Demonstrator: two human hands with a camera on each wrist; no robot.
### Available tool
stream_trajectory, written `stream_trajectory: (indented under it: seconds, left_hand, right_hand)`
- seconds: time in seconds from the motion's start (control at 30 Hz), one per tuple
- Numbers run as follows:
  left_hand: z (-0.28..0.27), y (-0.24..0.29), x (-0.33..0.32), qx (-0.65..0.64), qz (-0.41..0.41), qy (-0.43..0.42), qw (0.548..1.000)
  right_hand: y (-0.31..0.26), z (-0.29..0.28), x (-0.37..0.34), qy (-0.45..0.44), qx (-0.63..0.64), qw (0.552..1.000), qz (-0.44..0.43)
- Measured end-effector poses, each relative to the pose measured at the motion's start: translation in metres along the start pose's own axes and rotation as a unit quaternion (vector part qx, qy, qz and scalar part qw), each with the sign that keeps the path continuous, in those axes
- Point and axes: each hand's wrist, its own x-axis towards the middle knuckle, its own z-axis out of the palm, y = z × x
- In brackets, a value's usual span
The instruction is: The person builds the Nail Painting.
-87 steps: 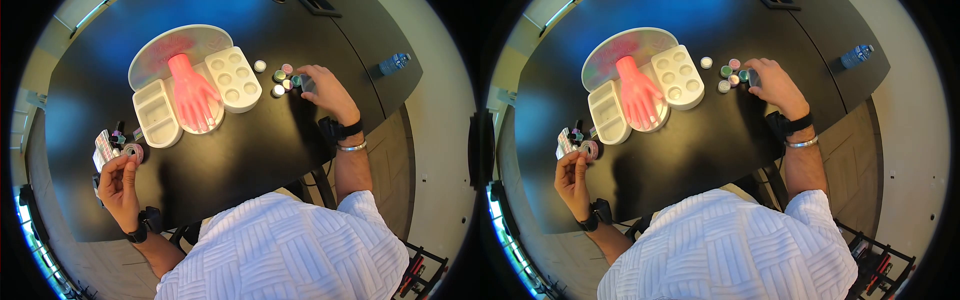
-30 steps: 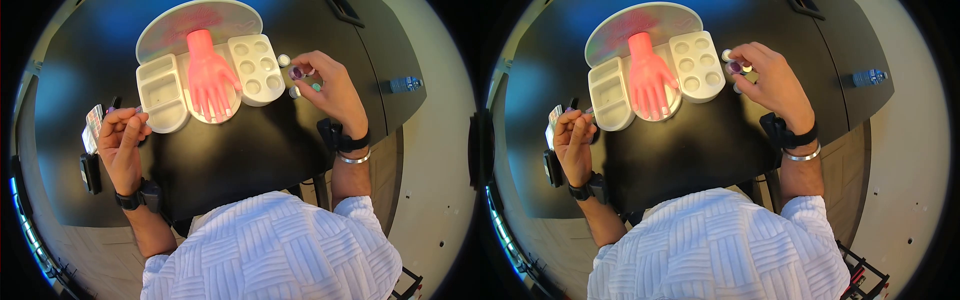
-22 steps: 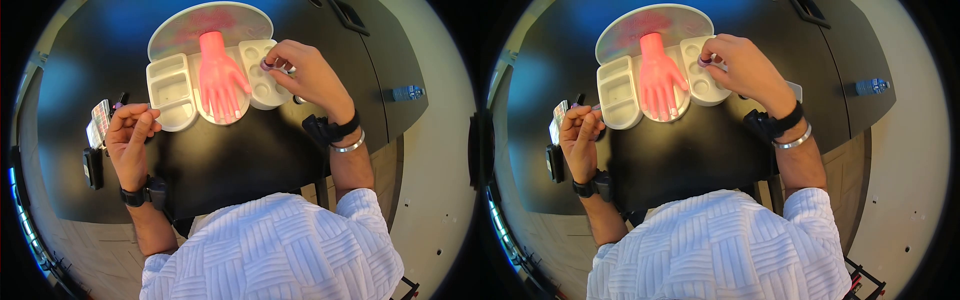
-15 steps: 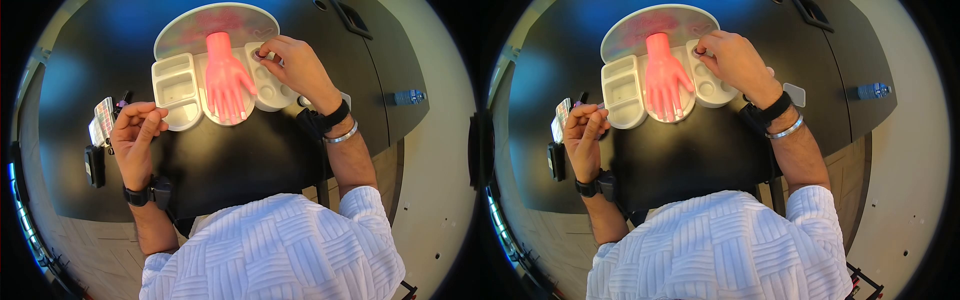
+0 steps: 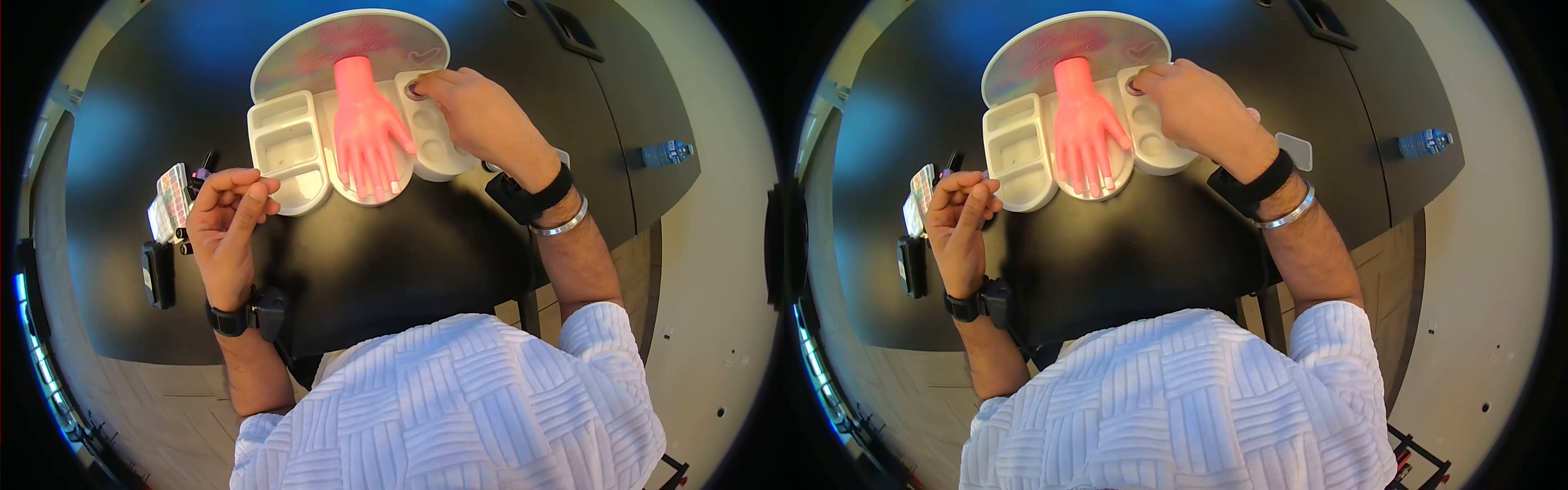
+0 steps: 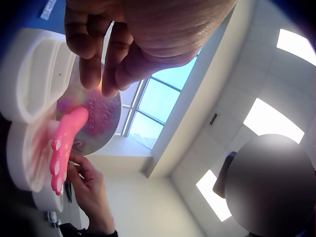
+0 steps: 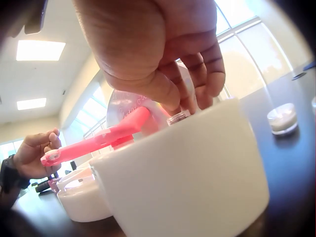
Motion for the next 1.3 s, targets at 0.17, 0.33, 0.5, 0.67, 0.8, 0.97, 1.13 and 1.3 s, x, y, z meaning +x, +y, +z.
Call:
stream_trajectory:
  seconds: [0.17,0.33,0.5,0.67,0.8,0.97,1.13,1.3]
  left_hand:
    - [0.002,0.000,-0.002,-0.007,0.001,0.004,1.000]
    - [0.005,0.001,-0.001,-0.010,0.008,0.006,1.000]
    - [0.006,0.002,-0.002,-0.011,0.010,0.007,1.000]
    - [0.003,-0.006,-0.003,-0.017,0.030,0.040,0.999]
    - [0.000,-0.007,-0.001,-0.075,0.090,0.051,0.992]
    - [-0.003,-0.013,0.000,-0.067,0.088,0.050,0.993]
    - [-0.003,-0.012,0.000,-0.056,0.085,0.046,0.994]
    - [-0.005,-0.013,-0.001,-0.057,0.077,0.055,0.994]
  right_hand:
    - [0.013,-0.023,-0.024,0.068,0.068,0.995,-0.037]
    - [0.022,-0.059,-0.060,0.056,0.093,0.990,0.094]
    - [0.041,-0.061,-0.090,0.051,0.063,0.983,0.165]
    - [0.044,-0.058,-0.105,0.029,0.041,0.983,0.177]
    - [0.033,-0.056,-0.105,-0.010,0.082,0.981,0.175]
    - [0.034,-0.032,-0.089,0.032,0.060,0.994,0.090]
    - [0.050,-0.001,-0.063,0.071,-0.024,0.997,0.024]
    - [0.053,0.006,-0.047,-0.078,-0.054,0.991,0.099]
